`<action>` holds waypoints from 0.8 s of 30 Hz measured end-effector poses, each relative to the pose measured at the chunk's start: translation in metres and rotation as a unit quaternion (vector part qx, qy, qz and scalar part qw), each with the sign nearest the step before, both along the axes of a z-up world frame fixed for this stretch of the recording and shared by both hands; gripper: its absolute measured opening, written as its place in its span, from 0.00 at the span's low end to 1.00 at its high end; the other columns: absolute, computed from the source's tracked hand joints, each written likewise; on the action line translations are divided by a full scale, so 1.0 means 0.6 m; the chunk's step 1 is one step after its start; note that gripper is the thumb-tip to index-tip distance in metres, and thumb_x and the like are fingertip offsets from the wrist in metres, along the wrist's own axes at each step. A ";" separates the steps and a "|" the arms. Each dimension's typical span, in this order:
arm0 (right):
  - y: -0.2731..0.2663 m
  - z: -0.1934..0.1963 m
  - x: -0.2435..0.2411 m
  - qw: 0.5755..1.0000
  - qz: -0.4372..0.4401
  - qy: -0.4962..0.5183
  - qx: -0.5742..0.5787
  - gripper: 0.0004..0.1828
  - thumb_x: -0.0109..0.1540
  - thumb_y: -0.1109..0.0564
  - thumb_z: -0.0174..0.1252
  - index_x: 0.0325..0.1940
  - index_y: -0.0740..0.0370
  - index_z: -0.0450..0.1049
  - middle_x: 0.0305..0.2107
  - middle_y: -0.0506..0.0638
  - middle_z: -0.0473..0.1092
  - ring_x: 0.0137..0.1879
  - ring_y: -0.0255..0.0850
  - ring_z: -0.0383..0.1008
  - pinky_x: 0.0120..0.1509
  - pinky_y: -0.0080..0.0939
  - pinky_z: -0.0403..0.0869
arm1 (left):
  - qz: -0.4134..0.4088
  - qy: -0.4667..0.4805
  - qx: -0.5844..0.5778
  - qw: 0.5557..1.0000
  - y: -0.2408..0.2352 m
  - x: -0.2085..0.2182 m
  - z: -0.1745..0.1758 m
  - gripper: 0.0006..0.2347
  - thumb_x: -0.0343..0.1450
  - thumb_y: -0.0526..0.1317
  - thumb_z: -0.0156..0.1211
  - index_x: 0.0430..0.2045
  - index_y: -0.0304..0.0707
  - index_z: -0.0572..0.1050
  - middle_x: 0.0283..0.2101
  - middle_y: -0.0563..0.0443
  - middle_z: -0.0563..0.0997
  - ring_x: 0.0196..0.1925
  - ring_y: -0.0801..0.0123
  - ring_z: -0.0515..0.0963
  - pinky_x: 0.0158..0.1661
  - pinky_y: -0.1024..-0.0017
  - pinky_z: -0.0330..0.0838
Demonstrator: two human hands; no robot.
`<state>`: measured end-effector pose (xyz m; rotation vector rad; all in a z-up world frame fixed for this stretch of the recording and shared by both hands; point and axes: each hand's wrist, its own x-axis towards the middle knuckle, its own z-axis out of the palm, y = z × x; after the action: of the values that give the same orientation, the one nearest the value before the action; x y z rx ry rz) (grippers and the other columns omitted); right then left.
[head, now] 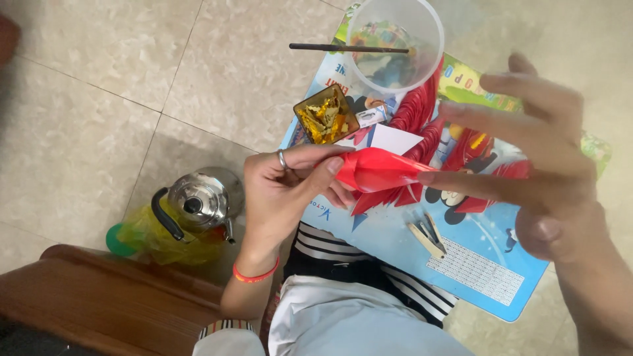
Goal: Fold and staple red paper to create decorative origami shapes.
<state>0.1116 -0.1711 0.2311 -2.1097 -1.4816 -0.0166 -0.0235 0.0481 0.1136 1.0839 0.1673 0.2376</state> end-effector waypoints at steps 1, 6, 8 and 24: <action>0.001 -0.007 0.009 1.000 0.000 0.000 0.000 0.47 0.71 0.31 0.19 0.38 0.53 0.85 0.57 0.52 0.71 0.70 0.55 0.56 0.85 0.70 0.53 | 0.000 0.000 0.000 1.000 0.004 -0.004 -0.004 0.07 0.76 0.26 0.58 0.45 0.19 0.80 0.32 0.42 0.84 0.30 0.63 0.87 0.30 0.71 0.82; 0.008 -0.059 0.042 0.988 0.000 0.079 0.132 0.28 0.77 0.39 0.37 0.53 0.60 0.78 0.60 0.54 0.70 0.65 0.49 0.67 0.74 0.49 0.68 | 0.071 0.049 0.023 0.996 0.037 -0.037 -0.029 0.07 0.76 0.27 0.58 0.45 0.20 0.80 0.32 0.41 0.84 0.29 0.63 0.86 0.30 0.70 0.82; 0.023 -0.091 0.051 0.986 -0.025 0.116 0.114 0.19 0.75 0.47 0.47 0.60 0.60 0.76 0.57 0.52 0.72 0.60 0.46 0.71 0.67 0.44 0.72 | 0.097 0.067 0.028 0.993 0.052 -0.054 -0.053 0.07 0.76 0.27 0.58 0.43 0.19 0.80 0.32 0.41 0.85 0.28 0.63 0.86 0.30 0.70 0.82; 0.145 -0.258 0.086 0.986 0.014 -0.071 -0.153 0.37 0.58 0.62 0.65 0.73 0.55 0.68 0.36 0.49 0.79 0.33 0.48 0.79 0.37 0.46 0.76 | 0.150 0.098 -0.007 0.984 0.063 -0.086 -0.124 0.08 0.76 0.30 0.60 0.44 0.20 0.80 0.33 0.41 0.85 0.29 0.63 0.85 0.32 0.69 0.83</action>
<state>0.1630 -0.0839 0.0762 -2.3723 -1.6868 0.0780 -0.0751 0.0859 0.0394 1.0653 0.5096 0.3998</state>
